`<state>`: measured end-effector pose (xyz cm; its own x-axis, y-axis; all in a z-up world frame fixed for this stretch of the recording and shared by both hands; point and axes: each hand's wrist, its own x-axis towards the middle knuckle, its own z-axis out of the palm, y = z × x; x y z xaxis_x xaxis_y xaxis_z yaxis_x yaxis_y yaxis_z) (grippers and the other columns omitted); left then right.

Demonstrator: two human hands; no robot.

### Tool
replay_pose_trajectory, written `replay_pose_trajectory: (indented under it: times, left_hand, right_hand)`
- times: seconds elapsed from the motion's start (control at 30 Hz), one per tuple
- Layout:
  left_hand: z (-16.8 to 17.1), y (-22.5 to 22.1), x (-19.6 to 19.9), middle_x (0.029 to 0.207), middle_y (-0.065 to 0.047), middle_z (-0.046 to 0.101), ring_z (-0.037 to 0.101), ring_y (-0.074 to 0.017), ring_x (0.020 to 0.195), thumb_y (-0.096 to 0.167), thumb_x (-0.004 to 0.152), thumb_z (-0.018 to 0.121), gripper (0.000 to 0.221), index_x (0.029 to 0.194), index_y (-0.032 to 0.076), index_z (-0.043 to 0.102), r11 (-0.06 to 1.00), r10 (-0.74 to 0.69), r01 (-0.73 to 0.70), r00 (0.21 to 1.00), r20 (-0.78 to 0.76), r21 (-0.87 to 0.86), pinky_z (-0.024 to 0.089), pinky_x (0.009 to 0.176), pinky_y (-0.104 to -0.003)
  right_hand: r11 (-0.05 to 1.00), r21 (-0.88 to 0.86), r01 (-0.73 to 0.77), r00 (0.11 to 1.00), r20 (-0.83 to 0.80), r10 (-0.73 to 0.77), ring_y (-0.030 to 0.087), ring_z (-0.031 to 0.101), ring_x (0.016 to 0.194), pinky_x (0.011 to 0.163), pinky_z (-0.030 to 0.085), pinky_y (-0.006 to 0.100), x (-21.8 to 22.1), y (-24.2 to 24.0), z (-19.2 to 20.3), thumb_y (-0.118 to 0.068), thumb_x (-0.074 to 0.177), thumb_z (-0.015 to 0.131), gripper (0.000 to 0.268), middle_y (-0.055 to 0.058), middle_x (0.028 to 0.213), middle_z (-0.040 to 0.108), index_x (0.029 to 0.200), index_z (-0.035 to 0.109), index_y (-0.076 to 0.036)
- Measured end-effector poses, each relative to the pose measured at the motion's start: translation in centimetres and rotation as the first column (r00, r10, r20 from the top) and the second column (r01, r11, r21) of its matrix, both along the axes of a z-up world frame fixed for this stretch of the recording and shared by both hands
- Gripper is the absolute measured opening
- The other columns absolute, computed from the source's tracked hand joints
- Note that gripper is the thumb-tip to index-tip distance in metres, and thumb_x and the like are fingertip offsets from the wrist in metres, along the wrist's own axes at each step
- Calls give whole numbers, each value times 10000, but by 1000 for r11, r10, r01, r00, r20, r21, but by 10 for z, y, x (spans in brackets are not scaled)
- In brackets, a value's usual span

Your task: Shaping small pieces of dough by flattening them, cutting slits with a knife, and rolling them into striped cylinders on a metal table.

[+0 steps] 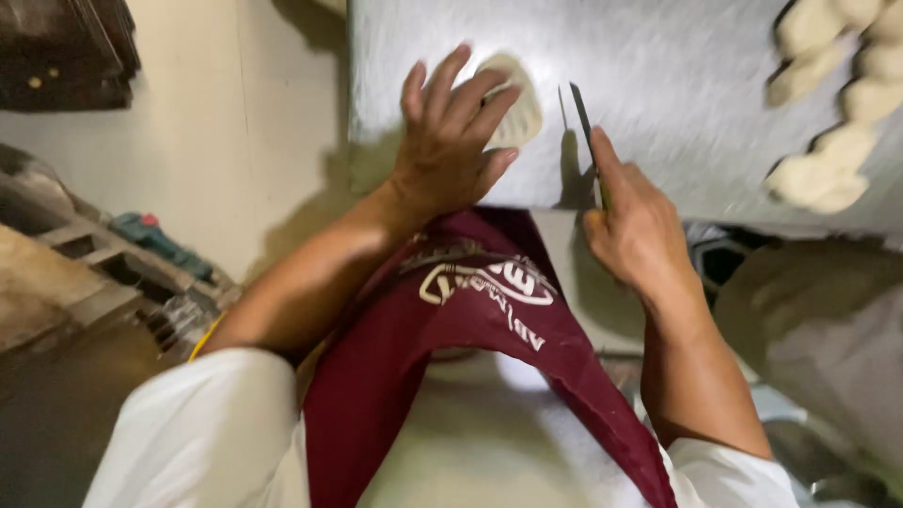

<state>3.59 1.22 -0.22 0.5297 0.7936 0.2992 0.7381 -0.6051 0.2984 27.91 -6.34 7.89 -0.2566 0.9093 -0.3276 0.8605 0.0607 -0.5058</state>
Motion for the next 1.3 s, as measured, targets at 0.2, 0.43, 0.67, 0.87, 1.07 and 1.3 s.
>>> replay_pose_trajectory:
  times: [0.2, 0.43, 0.67, 0.87, 1.07, 1.3]
  left_hand:
    - [11, 16, 6, 1251, -68, 722, 523, -365, 1289, 459, 833, 881, 573, 1277, 138, 715, 970, 242, -241, 970, -21, 44, 321, 1064, -631]
    - [11, 15, 37, 930, -74, 586, 534, -295, 888, 428, 746, 785, 470, 1019, 81, 626, 935, 344, -338, 938, 36, -110, 366, 726, -456]
    - [15, 1, 26, 1154, -76, 638, 586, -277, 956, 512, 793, 773, 770, 1374, 70, 530, 940, 334, -318, 930, 152, -121, 426, 785, -438]
    - [-1, -21, 24, 954, -97, 612, 557, -294, 899, 540, 763, 899, 559, 955, 75, 655, 964, 260, -247, 955, 144, -103, 365, 792, -461]
    - [-25, -29, 23, 997, -38, 531, 527, -290, 1035, 434, 647, 908, 604, 1085, 120, 637, 974, 211, -184, 947, 242, -130, 346, 902, -504]
    - [-7, -49, 14, 1208, -67, 547, 543, -292, 1129, 439, 682, 906, 795, 1325, 102, 583, 980, 156, -122, 960, 232, -155, 347, 945, -495]
  right_hand:
    - [988, 90, -122, 964, 250, 96, 481, 593, 922, 502, 496, 582, 14, 82, -13, -90, 780, 549, 821, 197, 1329, 489, 1589, 416, -146]
    - [806, 423, -414, 849, -139, 509, 404, 591, 1009, 823, 456, 498, -16, 139, -58, -43, 983, 612, 312, 212, 1191, 648, 1287, 657, 6]
    - [873, 271, -405, 852, -234, 468, 380, 605, 998, 814, 476, 491, -24, 147, -34, -116, 1033, 564, 227, 173, 1127, 600, 1212, 697, -72]
    - [824, 83, -561, 812, -137, 567, 404, 588, 831, 703, 423, 507, -20, 137, -30, -124, 1026, 534, 215, 212, 924, 646, 1043, 703, 8]
    - [790, 285, -543, 833, 59, 551, 422, 579, 1046, 895, 448, 515, 1, 118, -66, -369, 1094, 577, 239, 126, 1085, 638, 1022, 703, -179]
    - [844, 305, -441, 861, -122, 494, 428, 533, 1142, 970, 392, 570, 4, 82, -60, -335, 1102, 550, 275, 124, 1201, 593, 1310, 669, -199]
